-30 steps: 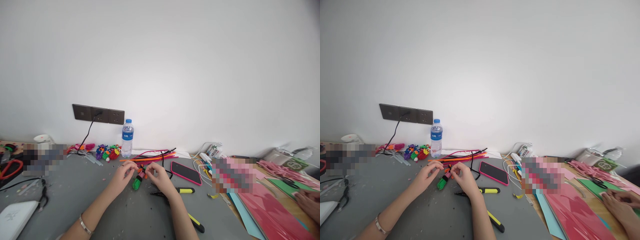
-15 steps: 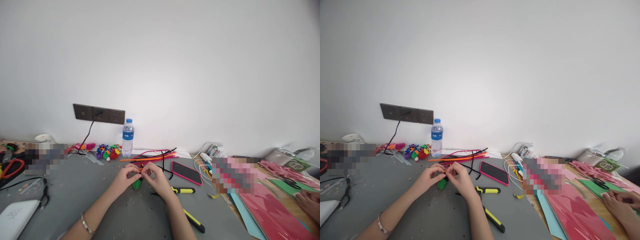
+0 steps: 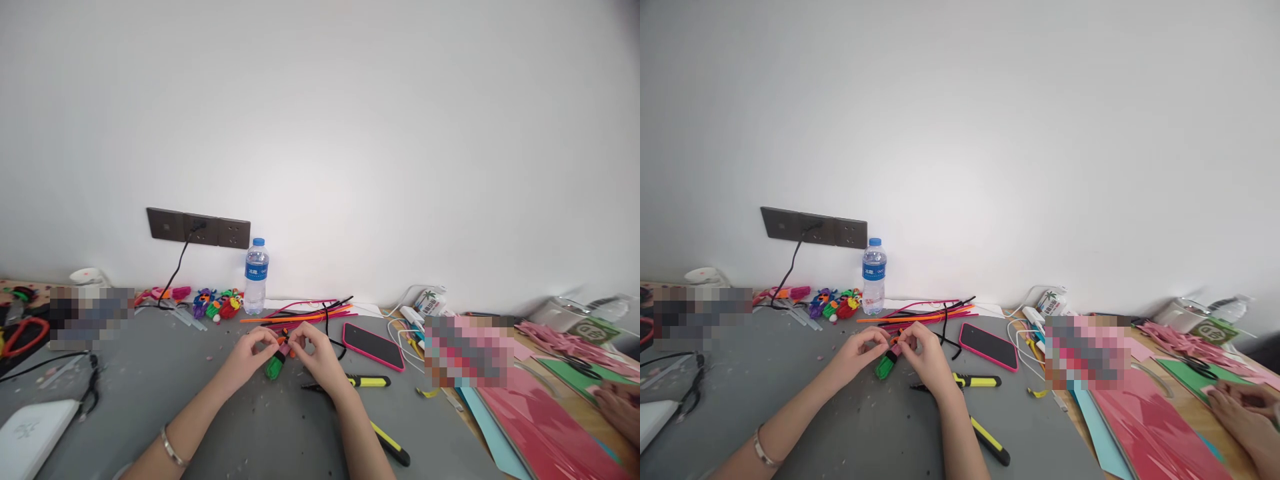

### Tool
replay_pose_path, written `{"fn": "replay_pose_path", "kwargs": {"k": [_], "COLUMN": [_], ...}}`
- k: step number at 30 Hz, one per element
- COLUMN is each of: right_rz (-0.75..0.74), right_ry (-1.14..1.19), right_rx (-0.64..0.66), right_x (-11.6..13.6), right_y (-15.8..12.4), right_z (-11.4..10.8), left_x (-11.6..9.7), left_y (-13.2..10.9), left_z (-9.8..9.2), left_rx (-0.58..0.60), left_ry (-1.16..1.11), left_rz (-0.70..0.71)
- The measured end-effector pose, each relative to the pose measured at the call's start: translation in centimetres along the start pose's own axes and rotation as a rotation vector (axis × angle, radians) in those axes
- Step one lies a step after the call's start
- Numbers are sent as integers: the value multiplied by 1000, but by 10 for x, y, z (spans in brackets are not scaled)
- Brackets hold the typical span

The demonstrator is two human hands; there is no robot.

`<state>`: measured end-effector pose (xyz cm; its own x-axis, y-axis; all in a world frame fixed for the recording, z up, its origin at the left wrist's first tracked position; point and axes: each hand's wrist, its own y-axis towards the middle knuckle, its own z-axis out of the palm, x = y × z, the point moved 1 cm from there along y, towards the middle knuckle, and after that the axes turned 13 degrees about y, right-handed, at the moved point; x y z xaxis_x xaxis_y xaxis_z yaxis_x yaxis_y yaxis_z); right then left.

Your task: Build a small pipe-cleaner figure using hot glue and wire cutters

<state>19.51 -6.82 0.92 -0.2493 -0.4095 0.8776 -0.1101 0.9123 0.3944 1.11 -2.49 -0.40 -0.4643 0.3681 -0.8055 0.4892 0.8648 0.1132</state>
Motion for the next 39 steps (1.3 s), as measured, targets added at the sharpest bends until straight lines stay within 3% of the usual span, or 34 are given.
{"fn": "replay_pose_path", "kwargs": {"k": [5,14,32,39], "right_rz": [32,97,58,117], "right_ry": [-79,-136,-201,-112], "right_rx": [-10,62,85,-52], "right_x": [-8,-13,-15,-24], "right_y": [0,-1,0,0], "right_z": [-7,2,5,-10], "left_x": [1,7,4,5], "left_y": [-1,-4,-7,-8], "left_z": [0,10,13,13], "left_rx": [-71,-47,23,9], "left_ry": [86,347,346,392], "left_rz": [-14,71,56,23]}}
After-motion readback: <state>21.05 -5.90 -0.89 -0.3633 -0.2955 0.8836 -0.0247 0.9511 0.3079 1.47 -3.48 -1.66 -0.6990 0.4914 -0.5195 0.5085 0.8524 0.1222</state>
